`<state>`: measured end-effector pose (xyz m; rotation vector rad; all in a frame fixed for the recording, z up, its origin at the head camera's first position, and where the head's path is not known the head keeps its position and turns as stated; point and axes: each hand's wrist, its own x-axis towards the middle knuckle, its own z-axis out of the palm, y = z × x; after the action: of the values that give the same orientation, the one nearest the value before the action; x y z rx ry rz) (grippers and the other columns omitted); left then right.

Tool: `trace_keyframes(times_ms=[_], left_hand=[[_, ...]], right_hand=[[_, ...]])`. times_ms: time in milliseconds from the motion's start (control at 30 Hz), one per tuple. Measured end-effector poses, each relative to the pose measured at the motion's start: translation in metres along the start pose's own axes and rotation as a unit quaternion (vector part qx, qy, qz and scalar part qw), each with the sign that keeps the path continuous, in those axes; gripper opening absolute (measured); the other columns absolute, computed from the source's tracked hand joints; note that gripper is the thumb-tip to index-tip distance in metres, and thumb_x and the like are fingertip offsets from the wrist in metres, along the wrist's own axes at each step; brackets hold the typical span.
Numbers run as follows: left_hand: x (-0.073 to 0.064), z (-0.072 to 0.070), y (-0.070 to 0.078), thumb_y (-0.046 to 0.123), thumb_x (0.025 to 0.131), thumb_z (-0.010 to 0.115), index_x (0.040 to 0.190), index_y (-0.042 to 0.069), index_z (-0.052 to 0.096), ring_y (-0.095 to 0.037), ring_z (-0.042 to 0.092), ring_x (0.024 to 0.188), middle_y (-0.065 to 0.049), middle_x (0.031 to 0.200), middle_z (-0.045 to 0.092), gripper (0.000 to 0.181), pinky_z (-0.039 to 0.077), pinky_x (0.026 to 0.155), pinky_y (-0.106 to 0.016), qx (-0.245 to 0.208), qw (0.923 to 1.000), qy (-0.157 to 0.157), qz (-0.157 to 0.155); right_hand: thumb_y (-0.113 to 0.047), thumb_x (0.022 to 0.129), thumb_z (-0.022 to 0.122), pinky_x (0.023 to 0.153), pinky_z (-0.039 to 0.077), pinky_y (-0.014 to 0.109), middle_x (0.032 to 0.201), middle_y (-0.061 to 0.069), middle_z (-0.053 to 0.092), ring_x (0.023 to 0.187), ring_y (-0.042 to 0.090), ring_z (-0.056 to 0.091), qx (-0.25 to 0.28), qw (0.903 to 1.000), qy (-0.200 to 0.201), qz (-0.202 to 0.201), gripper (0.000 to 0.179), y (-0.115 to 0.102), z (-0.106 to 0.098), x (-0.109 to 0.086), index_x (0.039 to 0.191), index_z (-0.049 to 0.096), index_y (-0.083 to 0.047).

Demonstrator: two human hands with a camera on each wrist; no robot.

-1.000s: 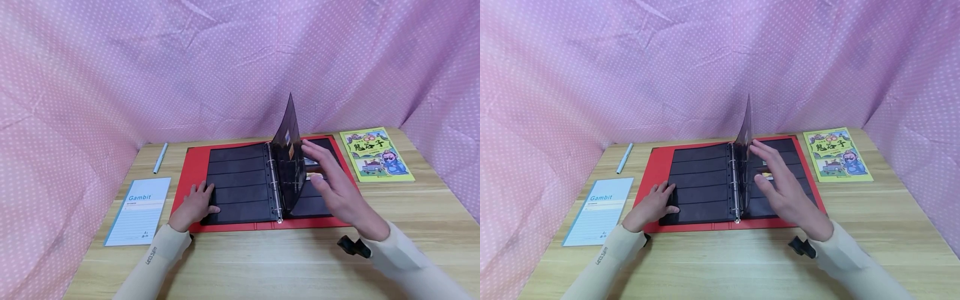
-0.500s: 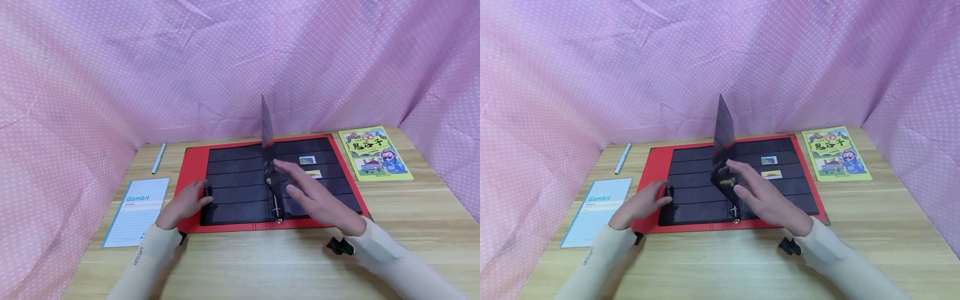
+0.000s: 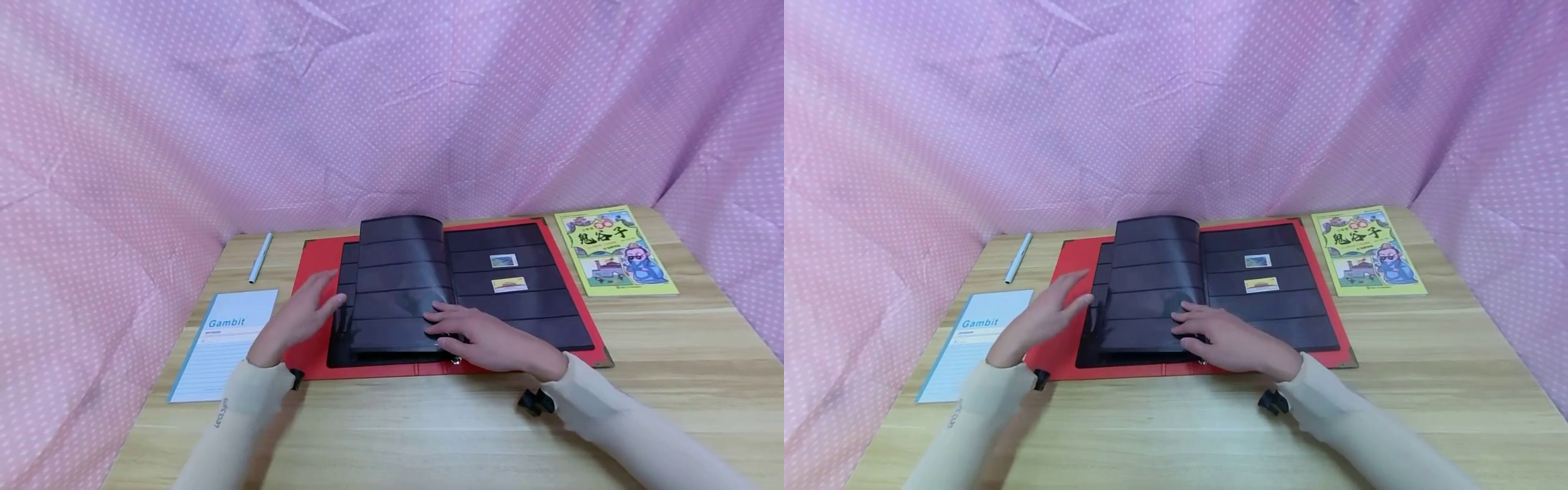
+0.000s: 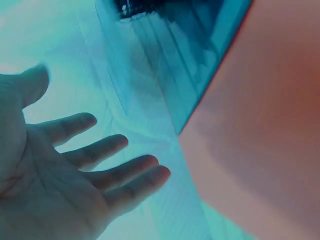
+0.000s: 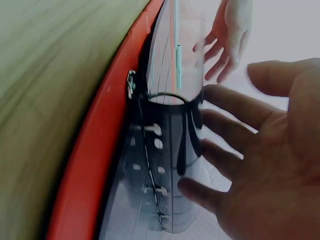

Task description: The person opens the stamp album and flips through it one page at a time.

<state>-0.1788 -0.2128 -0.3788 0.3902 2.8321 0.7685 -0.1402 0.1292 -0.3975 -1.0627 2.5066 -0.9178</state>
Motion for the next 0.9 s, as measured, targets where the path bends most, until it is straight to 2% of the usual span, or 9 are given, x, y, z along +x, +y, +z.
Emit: trace_keyframes(times_ms=[133,233,367,533,600,700,800,900], left_hand=[[0.005,0.016,0.008,0.045,0.091,0.059,0.150,0.015,0.026,-0.041,0.021,0.136,-0.018,0.152,0.021,0.074,0.031,0.100,-0.061,0.037,0.9986,-0.038,0.002],[0.008,0.029,0.013,0.048,0.088,0.062,0.151,0.017,0.025,-0.045,0.017,0.136,-0.020,0.153,0.017,0.079,0.025,0.100,-0.066,0.075,0.9939,-0.076,-0.025],[0.012,0.043,0.017,0.053,0.084,0.063,0.150,0.016,0.026,-0.048,0.011,0.136,-0.022,0.153,0.013,0.085,0.018,0.101,-0.069,0.130,0.9826,-0.115,-0.067],[0.017,0.052,0.022,0.051,0.082,0.067,0.150,0.012,0.027,-0.049,0.006,0.136,-0.024,0.153,0.010,0.088,0.018,0.100,-0.070,0.158,0.9759,-0.122,-0.088],[0.017,0.054,0.023,0.050,0.082,0.068,0.150,0.010,0.027,-0.050,0.006,0.136,-0.025,0.153,0.010,0.089,0.018,0.099,-0.071,0.162,0.9754,-0.121,-0.088],[0.017,0.055,0.024,0.049,0.081,0.068,0.150,0.010,0.025,-0.052,0.007,0.135,-0.026,0.152,0.011,0.090,0.019,0.098,-0.072,0.166,0.9755,-0.115,-0.086],[0.017,0.056,0.024,0.048,0.081,0.069,0.151,0.012,0.020,-0.052,0.007,0.135,-0.027,0.152,0.011,0.093,0.018,0.098,-0.072,0.166,0.9761,-0.111,-0.086],[0.016,0.056,0.024,0.046,0.082,0.069,0.153,0.015,0.015,-0.053,0.007,0.135,-0.027,0.152,0.011,0.094,0.017,0.098,-0.072,0.165,0.9760,-0.112,-0.088]], right_hand=[[-0.026,0.099,0.050,0.110,0.019,0.049,0.144,-0.005,0.043,0.140,0.017,0.021,-0.017,0.9997,-0.014,0.010,0.034,-0.002,0.002,0.003,0.130,0.059,-0.015],[-0.024,0.099,0.051,0.110,0.019,0.050,0.144,-0.003,0.043,0.140,0.018,0.022,-0.025,0.9993,-0.023,0.015,0.034,-0.002,0.002,0.005,0.130,0.059,-0.015],[-0.021,0.098,0.053,0.109,0.021,0.052,0.144,-0.001,0.042,0.139,0.020,0.023,-0.021,0.9994,-0.029,0.002,0.035,0.001,0.000,0.006,0.131,0.058,-0.012],[-0.006,0.093,0.058,0.104,0.034,0.045,0.148,0.000,0.037,0.137,0.020,0.029,0.008,0.9996,0.008,-0.027,0.040,0.011,-0.005,0.003,0.132,0.056,-0.012],[-0.006,0.091,0.061,0.102,0.037,0.043,0.151,0.000,0.031,0.136,0.020,0.030,0.017,0.9993,0.032,-0.010,0.047,0.016,-0.007,0.001,0.136,0.052,-0.015],[-0.015,0.091,0.065,0.102,0.037,0.045,0.153,0.005,0.025,0.135,0.024,0.030,0.015,0.9979,0.050,0.039,0.061,0.027,-0.008,-0.002,0.145,0.039,-0.016],[-0.027,0.090,0.066,0.104,0.033,0.047,0.153,0.010,0.023,0.136,0.028,0.028,0.012,0.9960,0.037,0.080,0.075,0.036,-0.008,-0.005,0.150,0.025,-0.013],[-0.034,0.091,0.064,0.106,0.029,0.047,0.153,0.012,0.023,0.137,0.028,0.026,0.012,0.9957,0.016,0.090,0.080,0.041,-0.006,-0.005,0.152,0.017,-0.012]])
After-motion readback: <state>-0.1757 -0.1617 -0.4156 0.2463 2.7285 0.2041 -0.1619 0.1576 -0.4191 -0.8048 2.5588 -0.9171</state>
